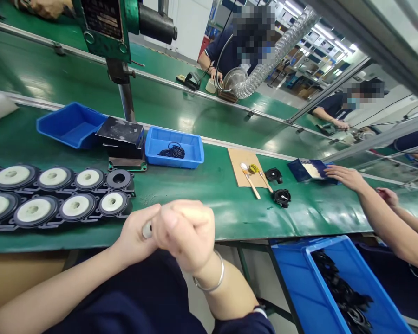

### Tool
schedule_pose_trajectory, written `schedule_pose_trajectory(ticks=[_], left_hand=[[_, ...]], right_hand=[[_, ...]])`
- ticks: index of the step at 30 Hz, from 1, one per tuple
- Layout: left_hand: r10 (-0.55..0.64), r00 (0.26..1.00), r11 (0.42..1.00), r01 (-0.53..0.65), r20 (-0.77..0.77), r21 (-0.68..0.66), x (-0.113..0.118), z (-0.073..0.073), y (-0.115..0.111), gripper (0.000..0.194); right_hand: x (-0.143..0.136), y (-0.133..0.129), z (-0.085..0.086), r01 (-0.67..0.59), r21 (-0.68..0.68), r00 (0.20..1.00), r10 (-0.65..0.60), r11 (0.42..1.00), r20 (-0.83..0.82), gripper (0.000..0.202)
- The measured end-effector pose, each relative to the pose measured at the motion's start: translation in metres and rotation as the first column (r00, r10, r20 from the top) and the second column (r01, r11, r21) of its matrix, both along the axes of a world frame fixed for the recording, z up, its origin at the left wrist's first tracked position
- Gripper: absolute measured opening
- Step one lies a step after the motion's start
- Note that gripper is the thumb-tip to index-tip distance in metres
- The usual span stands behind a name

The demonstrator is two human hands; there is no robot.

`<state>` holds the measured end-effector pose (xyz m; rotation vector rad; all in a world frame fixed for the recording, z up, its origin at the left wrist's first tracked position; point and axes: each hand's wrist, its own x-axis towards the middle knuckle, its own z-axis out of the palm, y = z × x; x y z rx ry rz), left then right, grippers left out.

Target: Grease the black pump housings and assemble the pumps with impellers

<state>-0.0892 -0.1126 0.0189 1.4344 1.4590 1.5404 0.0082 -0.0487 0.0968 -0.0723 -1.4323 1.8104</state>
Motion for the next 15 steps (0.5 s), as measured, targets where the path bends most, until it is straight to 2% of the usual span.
schedule_pose_trajectory(ticks=[2, 4, 6, 8, 11, 13, 15], left_hand=[[0.005, 0.999, 1.0, -0.006, -0.046, -0.01, -0.002, -0.005, 0.003, 0.024], [-0.077, 0.997, 0.997, 0.077, -0.009, -0.021, 0.0, -0.011, 0.004, 0.021], [-0.169, 0.984, 0.985, 0.17, 0.061, -0.015, 0.005, -0.015, 0.002, 0.016], [-0.208, 0.971, 0.978, 0.208, 0.114, 0.01, 0.009, -0.014, -0.002, 0.013], [-0.128, 0.98, 0.992, 0.128, 0.15, 0.004, 0.008, -0.007, -0.008, 0.012], [-0.062, 0.989, 0.997, 0.066, 0.132, -0.03, 0.002, -0.003, -0.009, 0.015], [-0.035, 0.996, 0.996, 0.041, 0.084, -0.074, -0.003, -0.001, -0.008, 0.022]], right_hand=[[0.001, -0.005, -0.002, 0.056, 0.102, 0.997, -0.06, 0.993, 0.045, 0.046], [-0.001, -0.007, 0.0, 0.05, 0.157, 0.99, -0.07, 0.986, 0.12, 0.046], [-0.006, -0.003, 0.002, -0.022, 0.138, 0.983, -0.003, 0.99, 0.183, 0.046], [-0.012, 0.005, 0.004, -0.116, 0.051, 0.976, 0.104, 0.992, 0.189, 0.045], [-0.016, 0.015, 0.004, -0.205, -0.077, 0.976, 0.209, 0.976, 0.061, 0.046], [-0.013, 0.015, 0.004, -0.193, -0.035, 0.981, 0.194, 0.981, 0.021, 0.045], [-0.008, 0.008, 0.006, -0.113, 0.066, 0.992, 0.109, 0.991, 0.066, 0.043]])
